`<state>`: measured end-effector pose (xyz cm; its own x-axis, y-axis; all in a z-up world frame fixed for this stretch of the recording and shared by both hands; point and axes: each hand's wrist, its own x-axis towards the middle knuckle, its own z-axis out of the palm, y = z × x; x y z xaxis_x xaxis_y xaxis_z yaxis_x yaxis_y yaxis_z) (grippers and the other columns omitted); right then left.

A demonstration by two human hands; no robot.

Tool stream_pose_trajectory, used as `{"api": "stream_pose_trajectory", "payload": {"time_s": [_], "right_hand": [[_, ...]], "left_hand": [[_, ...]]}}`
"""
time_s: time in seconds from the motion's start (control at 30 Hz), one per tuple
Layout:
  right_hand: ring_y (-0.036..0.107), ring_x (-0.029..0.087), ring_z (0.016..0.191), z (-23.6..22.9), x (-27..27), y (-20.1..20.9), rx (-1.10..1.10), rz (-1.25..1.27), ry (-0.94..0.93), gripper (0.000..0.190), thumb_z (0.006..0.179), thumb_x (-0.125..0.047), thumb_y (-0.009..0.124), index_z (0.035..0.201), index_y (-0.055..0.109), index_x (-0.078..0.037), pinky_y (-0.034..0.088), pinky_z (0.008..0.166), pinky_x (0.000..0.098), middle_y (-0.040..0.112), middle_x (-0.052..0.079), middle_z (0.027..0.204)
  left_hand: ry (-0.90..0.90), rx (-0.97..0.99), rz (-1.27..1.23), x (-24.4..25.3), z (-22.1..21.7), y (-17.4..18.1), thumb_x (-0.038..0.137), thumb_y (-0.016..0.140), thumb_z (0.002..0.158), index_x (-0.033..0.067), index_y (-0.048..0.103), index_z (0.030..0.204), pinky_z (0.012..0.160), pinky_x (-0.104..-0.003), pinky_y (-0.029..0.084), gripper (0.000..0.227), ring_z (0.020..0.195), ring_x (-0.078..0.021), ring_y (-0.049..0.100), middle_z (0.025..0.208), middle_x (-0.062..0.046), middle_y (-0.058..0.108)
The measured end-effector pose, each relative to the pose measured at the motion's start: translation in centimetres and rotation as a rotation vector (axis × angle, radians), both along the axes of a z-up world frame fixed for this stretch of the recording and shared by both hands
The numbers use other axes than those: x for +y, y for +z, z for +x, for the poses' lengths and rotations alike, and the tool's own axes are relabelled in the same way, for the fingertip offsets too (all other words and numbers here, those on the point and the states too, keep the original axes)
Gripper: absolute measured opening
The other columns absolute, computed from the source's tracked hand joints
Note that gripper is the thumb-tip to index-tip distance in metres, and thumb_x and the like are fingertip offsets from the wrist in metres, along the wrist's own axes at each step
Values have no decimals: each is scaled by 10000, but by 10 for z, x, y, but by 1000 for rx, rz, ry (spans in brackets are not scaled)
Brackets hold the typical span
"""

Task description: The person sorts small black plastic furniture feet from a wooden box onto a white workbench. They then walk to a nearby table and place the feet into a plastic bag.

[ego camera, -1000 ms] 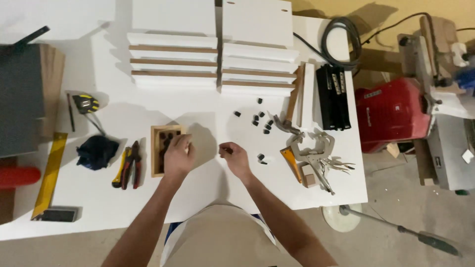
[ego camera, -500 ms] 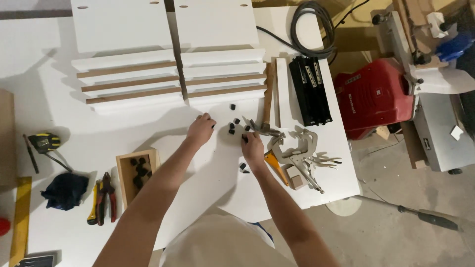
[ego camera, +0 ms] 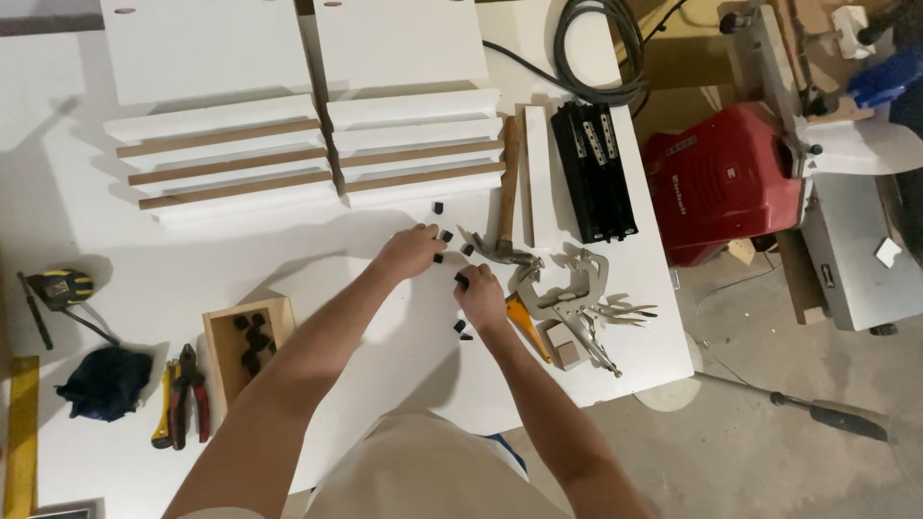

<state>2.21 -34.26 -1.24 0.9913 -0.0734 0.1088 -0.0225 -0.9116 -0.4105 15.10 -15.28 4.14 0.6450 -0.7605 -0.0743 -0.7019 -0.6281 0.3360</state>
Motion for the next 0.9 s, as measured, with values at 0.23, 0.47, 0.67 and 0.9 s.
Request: {"api": "stream_pose_trajectory", "payload": {"time_s": [0.23, 0.47, 0.67, 0.9], "right_hand": [[724, 337, 725, -12, -1, 41, 10, 216, -15, 250, 778, -155, 731, 1012, 689, -77, 608, 614, 389, 607, 100, 885], [751, 251, 834, -36, 48, 116, 238, 767, -157, 277, 857, -203, 809, 1080, 724, -63, 632, 733, 331, 733, 132, 918], [735, 208, 751, -66, 165, 148, 589, 951, 93, 351, 848, -219, 796, 1136, 714, -35, 628, 697, 343, 734, 170, 916], [728, 353, 1067, -57, 282, 205, 517, 784, 323, 487, 935, -408, 747, 1253, 701, -42, 604, 907, 437, 734, 210, 1146]], "left_hand": [[120, 61, -15, 8, -1, -43, 114, 638, 890, 122, 724, 987, 694, -435, 613, 130, 890, -315, 677, 977, -87, 597], [494, 206, -123, 61, -65, 17, 214, 699, 860, 138, 664, 1053, 734, -433, 621, 210, 876, -321, 734, 988, -84, 623], [914, 115, -317, 203, -184, 75, 295, 768, 790, 182, 680, 1049, 789, -429, 627, 296, 902, -326, 728, 957, -83, 650], [1159, 328, -219, 277, -245, 124, 371, 818, 793, 147, 555, 1422, 892, -512, 624, 718, 1083, -380, 696, 1180, -152, 659]]}}
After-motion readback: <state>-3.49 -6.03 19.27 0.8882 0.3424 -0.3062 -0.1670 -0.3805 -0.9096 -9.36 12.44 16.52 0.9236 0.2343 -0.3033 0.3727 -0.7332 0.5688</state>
